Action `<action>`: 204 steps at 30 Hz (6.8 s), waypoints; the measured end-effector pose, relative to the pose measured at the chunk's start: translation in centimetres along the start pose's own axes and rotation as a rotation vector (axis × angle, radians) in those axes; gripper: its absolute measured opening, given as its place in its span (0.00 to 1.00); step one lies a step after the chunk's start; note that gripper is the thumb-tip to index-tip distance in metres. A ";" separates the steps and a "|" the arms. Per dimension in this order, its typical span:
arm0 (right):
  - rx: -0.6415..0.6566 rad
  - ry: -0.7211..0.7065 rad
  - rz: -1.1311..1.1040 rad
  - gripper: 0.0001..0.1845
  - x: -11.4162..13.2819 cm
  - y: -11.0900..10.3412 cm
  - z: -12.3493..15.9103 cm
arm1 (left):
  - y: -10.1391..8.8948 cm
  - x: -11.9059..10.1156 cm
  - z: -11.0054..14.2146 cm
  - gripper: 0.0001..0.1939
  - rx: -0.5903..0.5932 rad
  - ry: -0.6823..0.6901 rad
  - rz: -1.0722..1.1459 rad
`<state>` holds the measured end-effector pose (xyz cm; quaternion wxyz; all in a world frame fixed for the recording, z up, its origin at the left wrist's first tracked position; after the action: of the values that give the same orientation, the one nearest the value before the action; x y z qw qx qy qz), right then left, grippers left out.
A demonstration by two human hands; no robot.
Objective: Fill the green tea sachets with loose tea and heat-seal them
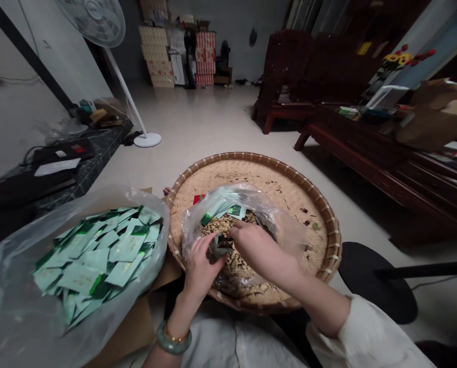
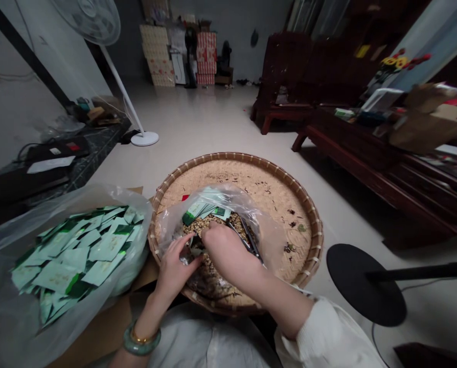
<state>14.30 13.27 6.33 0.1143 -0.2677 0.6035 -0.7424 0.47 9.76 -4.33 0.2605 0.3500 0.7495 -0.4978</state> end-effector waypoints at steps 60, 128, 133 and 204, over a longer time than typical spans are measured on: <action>-0.508 -0.100 -0.478 0.06 -2.8 3.4 1.1 | 0.7 0.5 0.5 0.25 0.049 -0.049 0.103; -0.813 -0.333 -0.528 0.08 -1.4 2.7 6.8 | -0.2 -1.4 -0.2 0.11 0.203 -0.029 0.419; -0.750 -0.241 -0.265 0.05 -0.7 1.8 6.6 | -0.6 -1.5 0.0 0.15 0.163 0.047 0.344; -0.705 -0.152 -0.530 0.11 -3.1 1.6 7.0 | -0.4 -0.3 0.9 0.10 0.143 0.053 0.465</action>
<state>20.37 8.59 4.91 -0.1341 -0.4897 0.7200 -0.4731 0.41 8.75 -4.23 0.3227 0.5437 0.6182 -0.4669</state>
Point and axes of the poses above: each hand's wrist, its own z-axis away from the middle knuckle, its own y-axis out of the palm, x = y × z, the point moved 3 cm from there along -z, towards the middle knuckle, and after that the axes turned 1 degree about y, right-handed, at the moved point
